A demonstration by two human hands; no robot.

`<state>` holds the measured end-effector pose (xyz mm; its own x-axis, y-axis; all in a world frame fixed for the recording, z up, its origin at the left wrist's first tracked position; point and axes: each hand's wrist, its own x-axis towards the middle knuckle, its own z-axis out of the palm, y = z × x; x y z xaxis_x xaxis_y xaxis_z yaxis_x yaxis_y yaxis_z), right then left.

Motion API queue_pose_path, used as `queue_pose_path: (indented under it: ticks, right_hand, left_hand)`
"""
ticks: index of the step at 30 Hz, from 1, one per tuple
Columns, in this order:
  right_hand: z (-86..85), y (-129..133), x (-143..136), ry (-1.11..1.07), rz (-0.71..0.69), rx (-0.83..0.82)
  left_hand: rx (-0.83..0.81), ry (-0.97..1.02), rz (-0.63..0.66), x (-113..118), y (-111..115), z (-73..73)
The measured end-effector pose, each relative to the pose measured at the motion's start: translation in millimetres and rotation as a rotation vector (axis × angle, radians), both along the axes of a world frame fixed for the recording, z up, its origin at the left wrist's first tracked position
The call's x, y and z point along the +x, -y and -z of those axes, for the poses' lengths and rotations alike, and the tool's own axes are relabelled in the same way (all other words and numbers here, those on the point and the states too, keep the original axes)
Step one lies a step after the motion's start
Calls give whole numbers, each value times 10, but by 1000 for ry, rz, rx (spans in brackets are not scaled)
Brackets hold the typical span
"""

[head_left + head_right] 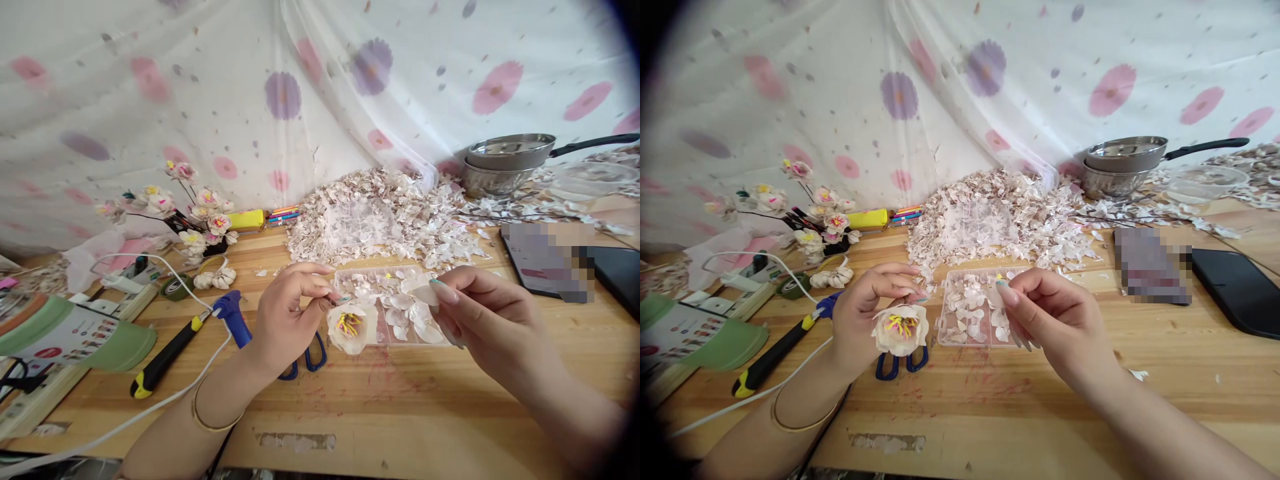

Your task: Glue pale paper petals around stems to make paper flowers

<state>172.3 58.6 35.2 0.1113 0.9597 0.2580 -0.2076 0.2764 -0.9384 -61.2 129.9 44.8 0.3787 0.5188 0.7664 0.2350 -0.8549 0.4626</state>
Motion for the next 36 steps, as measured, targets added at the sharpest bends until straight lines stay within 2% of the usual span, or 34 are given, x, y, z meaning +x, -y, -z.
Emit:
queue_pose_path:
  ticks: [7,15,20,28,36]
  right_hand:
    - [4,4,-8,12,7,21]
    - [16,0,2,-2,-3,34]
    - [14,12,1,49,20,96]
    - [28,12,-42,26,8,96]
    - [71,-43,-92,77,-27,117]
  left_hand:
    - [-56,-18,-2,-11,-1,1]
    - [-167,-118,-84,6,33,-28]
    - [-9,-141,-168,21,44,-37]
    - [258,-345,-306,-7,200,-40]
    - [304,-421,-285,5,275,-111]
